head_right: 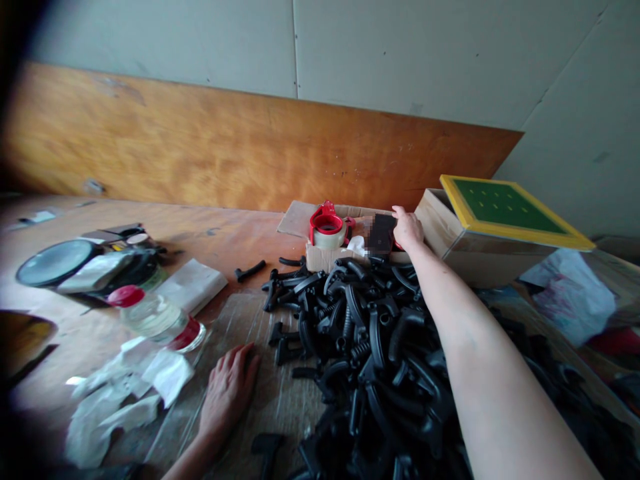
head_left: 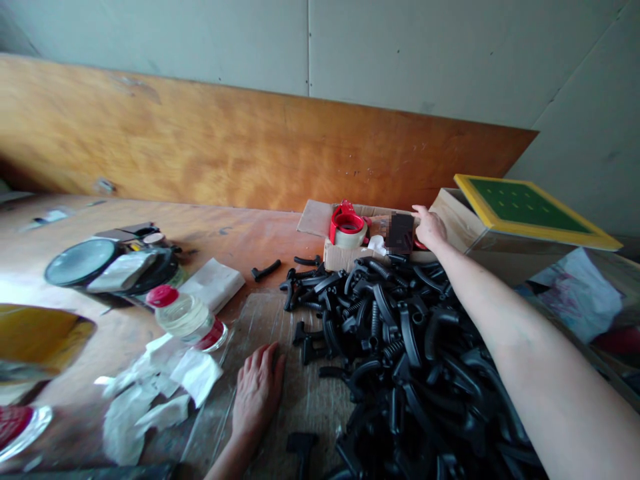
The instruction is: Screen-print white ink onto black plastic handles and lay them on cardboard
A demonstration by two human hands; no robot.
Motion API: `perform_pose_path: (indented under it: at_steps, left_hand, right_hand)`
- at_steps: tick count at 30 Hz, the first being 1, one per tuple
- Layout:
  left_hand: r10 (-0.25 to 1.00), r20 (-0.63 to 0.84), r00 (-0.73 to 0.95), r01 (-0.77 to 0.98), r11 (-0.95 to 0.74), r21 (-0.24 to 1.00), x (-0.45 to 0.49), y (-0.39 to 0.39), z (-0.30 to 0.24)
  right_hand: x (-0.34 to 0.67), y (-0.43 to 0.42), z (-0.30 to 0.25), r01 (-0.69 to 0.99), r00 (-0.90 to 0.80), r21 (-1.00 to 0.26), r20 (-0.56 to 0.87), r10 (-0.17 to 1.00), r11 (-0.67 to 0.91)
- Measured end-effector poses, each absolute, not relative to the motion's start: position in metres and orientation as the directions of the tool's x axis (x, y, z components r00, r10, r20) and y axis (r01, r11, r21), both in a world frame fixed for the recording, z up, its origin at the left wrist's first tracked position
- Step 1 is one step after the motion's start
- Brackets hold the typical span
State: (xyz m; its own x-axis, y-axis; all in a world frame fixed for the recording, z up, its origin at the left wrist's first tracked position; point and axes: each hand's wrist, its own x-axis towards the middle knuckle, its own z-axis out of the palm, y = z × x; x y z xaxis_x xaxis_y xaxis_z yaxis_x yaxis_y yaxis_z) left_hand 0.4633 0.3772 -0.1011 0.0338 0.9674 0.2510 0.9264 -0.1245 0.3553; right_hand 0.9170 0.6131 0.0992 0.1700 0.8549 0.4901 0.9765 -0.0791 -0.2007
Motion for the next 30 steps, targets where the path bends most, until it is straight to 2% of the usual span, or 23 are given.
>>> perform_pose_path:
  at_steps: [4, 8, 11, 13, 15, 18, 21, 24, 26, 30]
  left_hand:
    - [0.966, 0.258, 0.025, 0.921, -0.123, 0.37, 0.463, 0.375, -0.102]
    - [0.965, 0.262, -0.024, 0.888, -0.1, 0.448, 0.464, 0.373, -0.1]
    - [0.947, 0.304, -0.103, 0.838, -0.082, 0.54, 0.468, 0.397, -0.089]
    - [0.923, 0.353, -0.153, 0.816, -0.083, 0.572, 0.471, 0.433, -0.078]
    - [0.909, 0.375, -0.184, 0.817, -0.071, 0.573, 0.472, 0.48, -0.067]
    - [0.927, 0.324, -0.188, 0.862, -0.002, 0.507, 0.466, 0.55, -0.061]
    - [0.958, 0.228, -0.175, 0.896, 0.058, 0.44, 0.452, 0.599, -0.071]
    - [0.98, 0.126, -0.153, 0.912, 0.091, 0.4, 0.438, 0.625, -0.086]
    - [0.983, 0.109, -0.15, 0.921, 0.098, 0.376, 0.434, 0.633, -0.093]
    - [0.987, 0.061, -0.146, 0.9, 0.107, 0.423, 0.444, 0.637, -0.094]
  right_hand:
    - [0.888, 0.601, 0.116, 0.977, 0.131, -0.214, 0.594, 0.794, -0.001]
    - [0.824, 0.574, 0.13, 0.961, -0.054, -0.185, 0.6, 0.798, 0.204]
    - [0.76, 0.561, 0.121, 0.898, -0.303, -0.177, 0.415, 0.858, 0.402]
    - [0.719, 0.564, 0.105, 0.832, -0.5, -0.169, 0.189, 0.845, 0.529]
    - [0.682, 0.579, 0.083, 0.797, -0.595, -0.154, -0.032, 0.803, 0.584]
    - [0.644, 0.612, 0.044, 0.868, -0.497, -0.113, -0.199, 0.845, 0.484]
    - [0.623, 0.642, 0.005, 0.938, -0.347, -0.098, -0.216, 0.913, 0.333]
    - [0.613, 0.661, -0.028, 0.958, -0.287, -0.088, -0.221, 0.932, 0.274]
    - [0.61, 0.668, -0.043, 0.971, -0.24, -0.077, -0.25, 0.938, 0.228]
    - [0.607, 0.672, -0.051, 0.988, -0.153, -0.053, -0.335, 0.93, 0.143]
